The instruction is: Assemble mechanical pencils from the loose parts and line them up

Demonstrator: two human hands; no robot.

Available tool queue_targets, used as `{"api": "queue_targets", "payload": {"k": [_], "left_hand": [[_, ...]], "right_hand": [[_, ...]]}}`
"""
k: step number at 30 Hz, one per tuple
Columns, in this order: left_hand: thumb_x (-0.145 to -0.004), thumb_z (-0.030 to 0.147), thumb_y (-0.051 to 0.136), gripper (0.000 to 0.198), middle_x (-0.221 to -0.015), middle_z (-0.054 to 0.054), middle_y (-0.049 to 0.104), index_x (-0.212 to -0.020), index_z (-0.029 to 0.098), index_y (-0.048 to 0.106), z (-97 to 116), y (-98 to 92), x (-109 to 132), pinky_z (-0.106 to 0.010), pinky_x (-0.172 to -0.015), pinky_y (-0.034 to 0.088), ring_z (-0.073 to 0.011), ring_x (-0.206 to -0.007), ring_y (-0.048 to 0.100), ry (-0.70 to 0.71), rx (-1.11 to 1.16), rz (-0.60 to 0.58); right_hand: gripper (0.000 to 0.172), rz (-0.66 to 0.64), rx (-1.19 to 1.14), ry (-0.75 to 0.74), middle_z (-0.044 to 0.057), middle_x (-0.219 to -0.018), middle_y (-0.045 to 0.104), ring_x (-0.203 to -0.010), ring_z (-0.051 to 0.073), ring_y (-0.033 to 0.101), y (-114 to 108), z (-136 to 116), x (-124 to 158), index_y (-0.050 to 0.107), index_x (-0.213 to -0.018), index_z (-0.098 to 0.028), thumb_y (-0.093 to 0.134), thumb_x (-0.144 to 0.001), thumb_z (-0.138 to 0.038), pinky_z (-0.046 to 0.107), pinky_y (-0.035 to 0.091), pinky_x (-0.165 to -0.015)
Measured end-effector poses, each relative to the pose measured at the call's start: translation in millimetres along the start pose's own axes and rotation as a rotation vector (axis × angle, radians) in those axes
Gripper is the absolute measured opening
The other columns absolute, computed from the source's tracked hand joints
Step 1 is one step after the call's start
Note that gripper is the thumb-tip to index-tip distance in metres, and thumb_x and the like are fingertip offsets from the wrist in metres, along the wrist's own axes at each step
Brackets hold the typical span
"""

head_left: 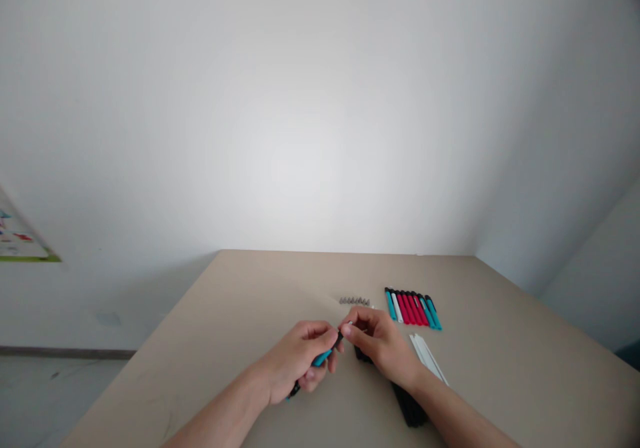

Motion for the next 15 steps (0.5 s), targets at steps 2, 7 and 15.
{"api": "queue_targets", "payload": {"k": [2, 7, 15], "left_hand": [[-0.078, 0.059, 0.059, 0.044, -0.061, 0.003, 0.05, -0.079, 0.015, 0.055, 0.7, 0.6, 0.8, -0.018, -0.036, 0.01, -0.0002, -0.036, 0.024, -0.012, -0.01, -0.012], [-0.077, 0.056, 0.062, 0.04, -0.062, 0.004, 0.051, -0.083, 0.02, 0.048, 3.3, 3.0, 2.2, -0.018, -0.037, 0.008, -0.0008, -0.036, 0.023, -0.006, 0.024, 0.008], [-0.075, 0.057, 0.064, 0.042, -0.061, 0.007, 0.044, -0.076, 0.018, 0.049, 4.7, 5.3, 3.2, -0.019, -0.036, 0.007, -0.0001, -0.035, 0.021, 0.002, -0.008, -0.025]], "right_hand": [[0.038, -0.021, -0.033, 0.004, 0.001, -0.06, 0.058, -0.051, 0.009, 0.04, 1.3, 0.1, 0.1, 0.058, -0.072, -0.015, 0.063, -0.079, -0.052, 0.023, 0.026, -0.048], [0.039, 0.01, -0.059, 0.006, -0.005, -0.053, 0.043, -0.049, 0.007, 0.031, 2.7, 0.6, 0.0, 0.06, -0.074, -0.015, 0.069, -0.073, -0.053, 0.022, 0.022, -0.046], [0.041, 0.001, -0.09, 0.004, -0.001, -0.06, 0.054, -0.046, 0.006, 0.03, 5.3, -3.3, 1.1, 0.065, -0.078, -0.014, 0.068, -0.073, -0.055, 0.021, 0.02, -0.043]]}}
Point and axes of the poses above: each hand's wrist, its own x-axis away from the middle knuckle, its own y-axis out of the palm, z = x × y, the point moved 2 cm from there along -x, towards the middle knuckle
